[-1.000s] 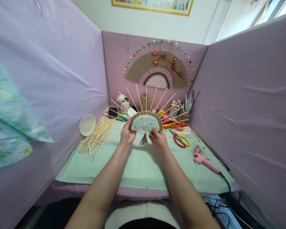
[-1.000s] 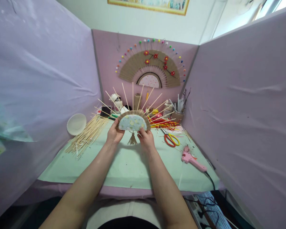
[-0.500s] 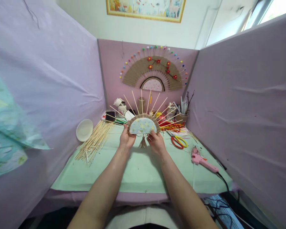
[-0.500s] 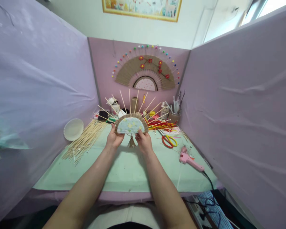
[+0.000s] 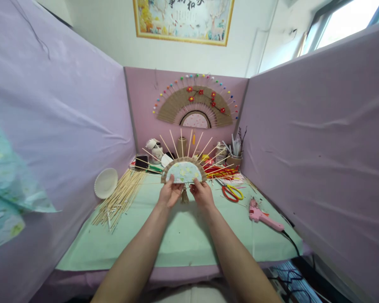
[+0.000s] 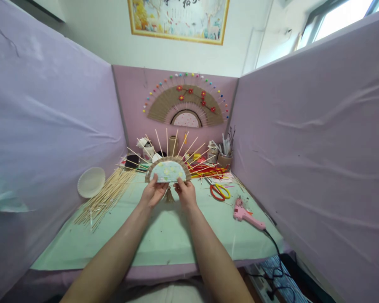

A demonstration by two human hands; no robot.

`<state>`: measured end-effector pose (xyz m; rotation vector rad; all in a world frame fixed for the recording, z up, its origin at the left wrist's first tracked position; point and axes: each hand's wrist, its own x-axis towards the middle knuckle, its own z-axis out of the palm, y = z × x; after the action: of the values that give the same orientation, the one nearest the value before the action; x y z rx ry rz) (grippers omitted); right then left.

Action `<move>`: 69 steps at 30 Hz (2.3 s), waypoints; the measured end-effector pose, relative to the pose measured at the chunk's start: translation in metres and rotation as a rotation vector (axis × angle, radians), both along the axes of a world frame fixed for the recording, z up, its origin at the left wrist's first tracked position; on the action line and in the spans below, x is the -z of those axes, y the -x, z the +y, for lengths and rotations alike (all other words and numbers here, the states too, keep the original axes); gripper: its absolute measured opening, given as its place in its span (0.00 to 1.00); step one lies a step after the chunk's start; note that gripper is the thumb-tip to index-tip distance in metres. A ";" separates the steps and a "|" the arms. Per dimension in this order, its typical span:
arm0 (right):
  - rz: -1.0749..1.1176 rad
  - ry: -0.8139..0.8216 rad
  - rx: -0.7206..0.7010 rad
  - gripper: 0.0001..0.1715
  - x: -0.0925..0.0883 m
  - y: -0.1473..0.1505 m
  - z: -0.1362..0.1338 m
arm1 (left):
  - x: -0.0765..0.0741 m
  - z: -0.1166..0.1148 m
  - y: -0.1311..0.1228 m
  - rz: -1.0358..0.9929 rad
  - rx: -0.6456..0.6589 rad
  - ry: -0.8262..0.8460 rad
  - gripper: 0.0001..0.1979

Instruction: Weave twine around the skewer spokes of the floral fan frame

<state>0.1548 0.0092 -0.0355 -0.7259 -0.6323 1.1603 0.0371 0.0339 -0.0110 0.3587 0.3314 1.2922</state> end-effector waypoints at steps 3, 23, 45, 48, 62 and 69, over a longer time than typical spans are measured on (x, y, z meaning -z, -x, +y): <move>-0.059 0.023 0.030 0.23 -0.003 -0.001 -0.004 | -0.007 -0.006 -0.001 0.069 -0.054 0.076 0.11; 0.032 0.367 -0.158 0.16 0.007 -0.018 -0.128 | 0.030 -0.180 0.032 0.452 0.593 0.095 0.22; 0.026 0.499 -0.294 0.11 0.017 -0.029 -0.146 | 0.038 -0.187 0.070 0.640 0.662 0.145 0.24; 0.010 0.540 -0.287 0.17 0.015 -0.036 -0.155 | 0.035 -0.182 0.078 0.802 0.651 0.046 0.29; -0.512 0.405 -0.305 0.23 -0.031 -0.077 -0.152 | 0.032 -0.141 0.088 1.448 0.435 -0.490 0.25; -0.531 0.368 -0.224 0.18 -0.035 -0.097 -0.131 | 0.032 -0.125 0.067 1.407 0.362 -0.515 0.24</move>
<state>0.2517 -0.1217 -0.0002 -1.3271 -0.9729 1.3143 -0.0302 -0.0912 -0.0427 1.6864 1.0431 0.5576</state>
